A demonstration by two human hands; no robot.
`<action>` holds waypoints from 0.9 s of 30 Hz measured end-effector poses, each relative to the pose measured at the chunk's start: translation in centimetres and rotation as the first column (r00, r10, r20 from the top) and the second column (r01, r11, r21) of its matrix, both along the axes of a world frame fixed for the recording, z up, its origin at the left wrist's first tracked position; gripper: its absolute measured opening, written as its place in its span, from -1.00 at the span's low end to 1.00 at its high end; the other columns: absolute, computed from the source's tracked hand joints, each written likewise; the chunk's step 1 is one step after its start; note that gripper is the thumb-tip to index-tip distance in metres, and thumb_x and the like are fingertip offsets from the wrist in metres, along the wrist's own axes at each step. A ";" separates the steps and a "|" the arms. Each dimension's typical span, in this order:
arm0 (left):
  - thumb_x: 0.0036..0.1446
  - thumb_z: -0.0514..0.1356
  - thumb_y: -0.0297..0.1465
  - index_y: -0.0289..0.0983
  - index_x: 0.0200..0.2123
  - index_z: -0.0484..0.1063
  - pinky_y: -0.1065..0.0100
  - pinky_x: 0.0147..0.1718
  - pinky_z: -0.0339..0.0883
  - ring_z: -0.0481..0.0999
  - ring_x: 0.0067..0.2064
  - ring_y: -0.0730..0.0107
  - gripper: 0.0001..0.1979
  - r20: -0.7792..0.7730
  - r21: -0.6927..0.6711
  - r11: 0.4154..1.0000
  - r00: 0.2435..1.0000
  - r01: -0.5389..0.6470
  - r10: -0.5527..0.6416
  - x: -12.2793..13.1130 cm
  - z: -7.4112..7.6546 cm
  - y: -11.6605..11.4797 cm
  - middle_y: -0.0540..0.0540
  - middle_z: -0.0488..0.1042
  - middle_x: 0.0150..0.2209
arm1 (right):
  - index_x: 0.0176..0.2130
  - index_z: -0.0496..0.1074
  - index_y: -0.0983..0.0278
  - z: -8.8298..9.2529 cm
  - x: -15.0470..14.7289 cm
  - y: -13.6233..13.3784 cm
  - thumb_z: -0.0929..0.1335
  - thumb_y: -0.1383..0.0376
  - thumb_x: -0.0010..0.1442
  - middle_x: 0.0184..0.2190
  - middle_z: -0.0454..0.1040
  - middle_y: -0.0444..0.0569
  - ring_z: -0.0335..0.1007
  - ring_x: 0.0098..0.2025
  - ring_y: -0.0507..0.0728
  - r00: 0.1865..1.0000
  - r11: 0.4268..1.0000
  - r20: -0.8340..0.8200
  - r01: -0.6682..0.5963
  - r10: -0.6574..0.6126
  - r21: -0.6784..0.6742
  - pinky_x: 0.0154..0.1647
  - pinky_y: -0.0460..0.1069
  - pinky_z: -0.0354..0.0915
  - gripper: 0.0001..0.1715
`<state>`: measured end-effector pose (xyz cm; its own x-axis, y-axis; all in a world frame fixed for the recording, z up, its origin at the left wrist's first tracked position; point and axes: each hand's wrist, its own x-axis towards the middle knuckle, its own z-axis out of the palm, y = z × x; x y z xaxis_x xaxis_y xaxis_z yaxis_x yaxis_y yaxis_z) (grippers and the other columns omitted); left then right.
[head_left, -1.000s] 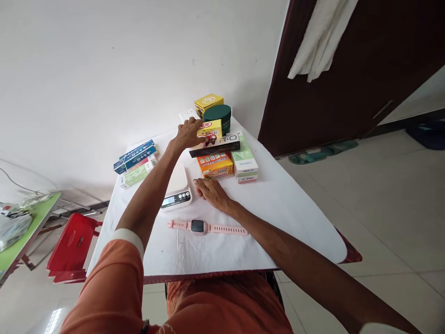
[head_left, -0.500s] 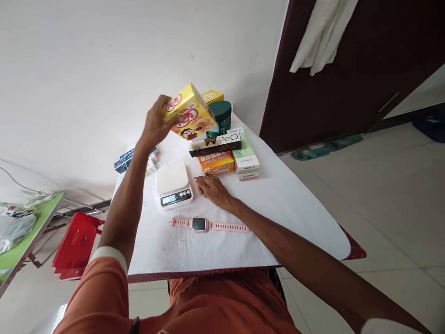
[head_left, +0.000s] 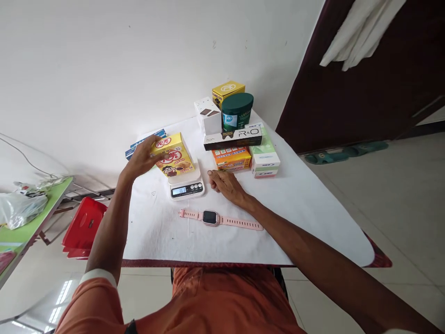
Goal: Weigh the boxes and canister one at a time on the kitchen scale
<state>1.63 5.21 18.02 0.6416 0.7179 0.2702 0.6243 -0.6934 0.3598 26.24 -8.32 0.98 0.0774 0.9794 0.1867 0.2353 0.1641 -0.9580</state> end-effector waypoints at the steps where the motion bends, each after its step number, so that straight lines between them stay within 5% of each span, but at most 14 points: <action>1: 0.18 0.36 -0.17 -0.22 -0.02 0.48 0.19 -0.17 0.49 0.56 -0.17 0.22 -0.63 0.002 -0.008 1.000 1.000 -0.005 0.005 0.0 -0.3 0.1 -0.11 0.63 -0.11 | -0.48 0.31 0.20 0.0 0.0 0.0 0.14 -0.35 0.38 -0.55 0.38 -0.10 0.30 -0.52 0.05 1.000 1.000 -0.006 0.000 0.000 -0.004 -0.44 -0.05 0.29 -0.21; 7: 0.02 0.50 -0.19 -0.16 0.02 0.55 -0.01 0.07 0.49 0.56 -0.02 0.03 -0.51 0.173 -0.037 0.998 0.984 0.054 -0.047 0.1 -1.5 1.0 -0.13 0.61 -0.07 | -0.48 0.33 0.21 0.1 0.0 -0.2 0.16 -0.35 0.37 -0.54 0.40 -0.09 0.31 -0.51 0.05 1.000 1.000 -0.018 -0.002 0.002 -0.020 -0.45 -0.05 0.31 -0.20; 11: -0.03 0.54 -0.05 -0.10 0.18 0.51 -0.06 0.19 0.44 0.51 0.18 -0.08 -0.29 0.395 -0.033 0.999 0.919 0.015 -0.001 -1.1 -2.6 0.9 -0.21 0.50 0.18 | -0.47 0.33 0.21 0.1 0.0 -0.2 0.16 -0.34 0.38 -0.54 0.41 -0.08 0.32 -0.52 0.04 1.000 1.000 -0.019 0.001 -0.001 -0.019 -0.44 -0.05 0.32 -0.21; 15: 0.31 0.15 0.20 -0.12 0.27 0.40 0.03 0.17 0.44 0.54 0.18 0.03 -0.32 0.664 -0.069 0.978 0.722 -0.198 0.194 -3.5 -6.3 -0.3 -0.26 0.45 0.25 | -0.47 0.32 0.20 0.1 0.0 -0.1 0.14 -0.35 0.38 -0.55 0.41 -0.08 0.32 -0.53 0.04 1.000 1.000 0.002 -0.001 0.001 -0.013 -0.43 -0.05 0.32 -0.21; 18: 0.29 0.05 0.30 -0.19 0.28 0.36 0.05 0.12 0.45 0.58 0.12 0.05 -0.20 0.738 -0.145 0.908 0.568 -0.394 0.364 -5.2 -10.7 -1.5 -0.30 0.49 0.17 | -0.48 0.29 0.20 0.0 0.0 0.0 0.14 -0.35 0.37 -0.56 0.39 -0.10 0.30 -0.54 0.03 1.000 1.000 -0.006 0.002 -0.002 -0.015 -0.45 -0.05 0.29 -0.21; 21: 0.27 0.03 0.33 -0.20 0.28 0.32 0.09 0.07 0.45 0.60 0.06 0.08 -0.16 0.706 -0.232 0.854 0.523 -0.465 0.476 -6.1 -14.2 -2.4 -0.31 0.50 0.16 | -0.49 0.29 0.20 0.0 -0.1 0.0 0.14 -0.36 0.36 -0.56 0.38 -0.10 0.30 -0.54 0.04 1.000 1.000 -0.003 0.001 -0.001 -0.018 -0.45 -0.05 0.28 -0.20; 27: 0.32 0.00 0.29 -0.19 0.31 0.29 0.15 0.01 0.44 0.60 0.03 0.13 -0.20 0.730 -0.204 0.840 0.494 -0.502 0.472 -6.1 -15.3 -2.5 -0.29 0.50 0.14 | -0.47 0.32 0.20 0.1 -0.1 -0.1 0.13 -0.37 0.36 -0.56 0.40 -0.09 0.31 -0.54 0.04 1.000 1.000 0.016 0.003 -0.003 -0.019 -0.44 -0.04 0.29 -0.18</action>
<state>-4.47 2.70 2.75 -0.2349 0.8347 0.4981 0.4015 -0.3833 0.8318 26.17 -8.41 1.04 0.0777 0.9825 0.1694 0.2509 0.1452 -0.9571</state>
